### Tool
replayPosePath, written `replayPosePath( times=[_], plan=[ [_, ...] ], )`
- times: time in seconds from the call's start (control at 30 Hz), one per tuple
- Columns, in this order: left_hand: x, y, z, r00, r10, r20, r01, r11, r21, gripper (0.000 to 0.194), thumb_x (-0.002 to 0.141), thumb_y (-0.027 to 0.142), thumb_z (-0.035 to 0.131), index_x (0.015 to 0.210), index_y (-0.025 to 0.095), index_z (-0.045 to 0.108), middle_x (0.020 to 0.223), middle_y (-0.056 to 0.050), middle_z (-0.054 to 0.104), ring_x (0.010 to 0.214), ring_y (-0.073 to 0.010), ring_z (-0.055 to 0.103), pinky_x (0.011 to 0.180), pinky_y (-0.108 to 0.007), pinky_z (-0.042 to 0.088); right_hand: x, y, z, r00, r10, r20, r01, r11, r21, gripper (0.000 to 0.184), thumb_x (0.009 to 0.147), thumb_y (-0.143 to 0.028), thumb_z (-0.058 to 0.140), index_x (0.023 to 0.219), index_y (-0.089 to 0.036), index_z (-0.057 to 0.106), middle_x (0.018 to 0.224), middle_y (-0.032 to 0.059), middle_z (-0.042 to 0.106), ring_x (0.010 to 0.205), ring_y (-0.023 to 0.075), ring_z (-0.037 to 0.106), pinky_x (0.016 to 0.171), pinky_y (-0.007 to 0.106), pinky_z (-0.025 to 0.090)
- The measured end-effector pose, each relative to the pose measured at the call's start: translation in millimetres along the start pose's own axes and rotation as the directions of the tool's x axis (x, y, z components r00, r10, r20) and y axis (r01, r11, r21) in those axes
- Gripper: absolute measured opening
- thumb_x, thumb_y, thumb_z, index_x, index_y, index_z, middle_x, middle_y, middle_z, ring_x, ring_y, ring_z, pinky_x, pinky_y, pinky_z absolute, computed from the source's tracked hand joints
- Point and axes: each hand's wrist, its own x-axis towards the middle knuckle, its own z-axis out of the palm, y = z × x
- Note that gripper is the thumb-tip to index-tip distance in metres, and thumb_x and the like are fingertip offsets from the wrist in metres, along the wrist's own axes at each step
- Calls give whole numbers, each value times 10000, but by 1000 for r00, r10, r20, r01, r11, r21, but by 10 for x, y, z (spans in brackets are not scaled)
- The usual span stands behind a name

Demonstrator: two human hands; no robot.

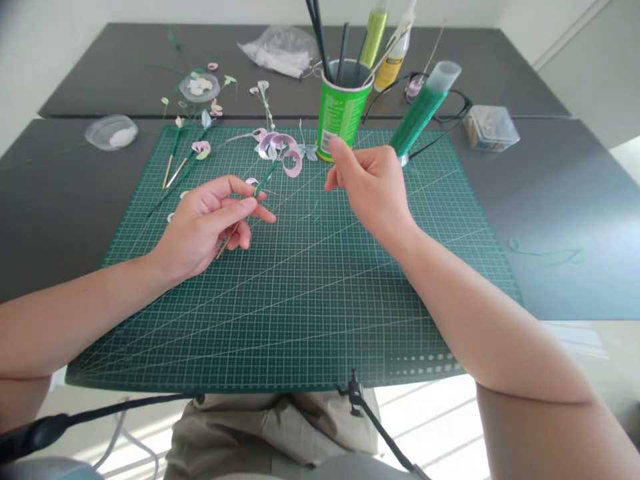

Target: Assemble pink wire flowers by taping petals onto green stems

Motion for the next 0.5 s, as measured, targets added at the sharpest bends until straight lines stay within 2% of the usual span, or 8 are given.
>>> replayPosePath(
  times=[0.1,0.2,0.27,0.33,0.37,0.43,0.47,0.5],
  plan=[
    [1,8,7,1000,-13,-5,13,999,-31,133,979,303,678,965,205,589,953,-49,821,470,-81,656,376,-194,413,-23,-23,0,998,-65,23,66,997,-31,420,967,-258,709,570,-253,570,608,9,527,677,186,538,745,382,453],
    [-1,14,16,1000,-17,3,17,998,-57,113,973,280,677,955,204,595,942,-46,825,468,-81,652,376,-193,410,-80,-44,32,978,-68,197,47,993,112,154,895,-219,754,765,-245,674,853,23,698,866,206,648,893,392,528],
    [-4,18,21,1000,-25,16,26,998,-63,105,968,274,676,959,204,599,935,-45,828,469,-84,652,375,-194,412,-147,-46,75,915,-33,402,-54,978,203,30,904,-254,733,931,-242,736,1032,39,763,1050,231,701,1000,419,542],
    [-7,19,24,999,-34,27,36,998,-59,106,958,274,679,969,205,599,914,-41,827,476,-91,658,370,-193,405,-227,-43,126,825,-29,564,-160,946,282,185,931,-306,701,1102,-248,743,1174,49,775,1180,239,700,1066,440,534],
    [-8,19,25,999,-36,32,38,998,-54,108,954,273,679,973,205,598,897,-38,823,481,-95,662,368,-191,400,-265,-44,148,795,-36,605,-203,925,321,241,943,-321,688,1170,-249,722,1191,51,775,1185,235,704,1067,439,538],
    [-7,17,25,999,-28,40,30,998,-49,109,951,268,678,978,203,594,866,-32,814,486,-99,664,364,-187,387,-328,-54,182,753,-23,657,-269,901,340,298,980,-331,651,1264,-241,652,1019,34,782,1012,204,739,963,399,581],
    [-6,15,25,999,-22,40,24,998,-50,109,950,264,677,980,202,593,857,-31,810,483,-97,659,363,-186,380,-348,-62,191,742,8,671,-292,904,312,290,1009,-338,620,1280,-236,618,850,-1,740,829,175,721,834,354,595],
    [-5,13,24,999,-18,37,20,998,-52,108,949,260,677,981,200,592,854,-31,808,475,-93,649,362,-184,374,-361,-71,196,739,47,672,-301,915,268,261,1037,-346,588,1271,-230,595,701,-45,649,653,146,643,683,303,564]
  ],
)
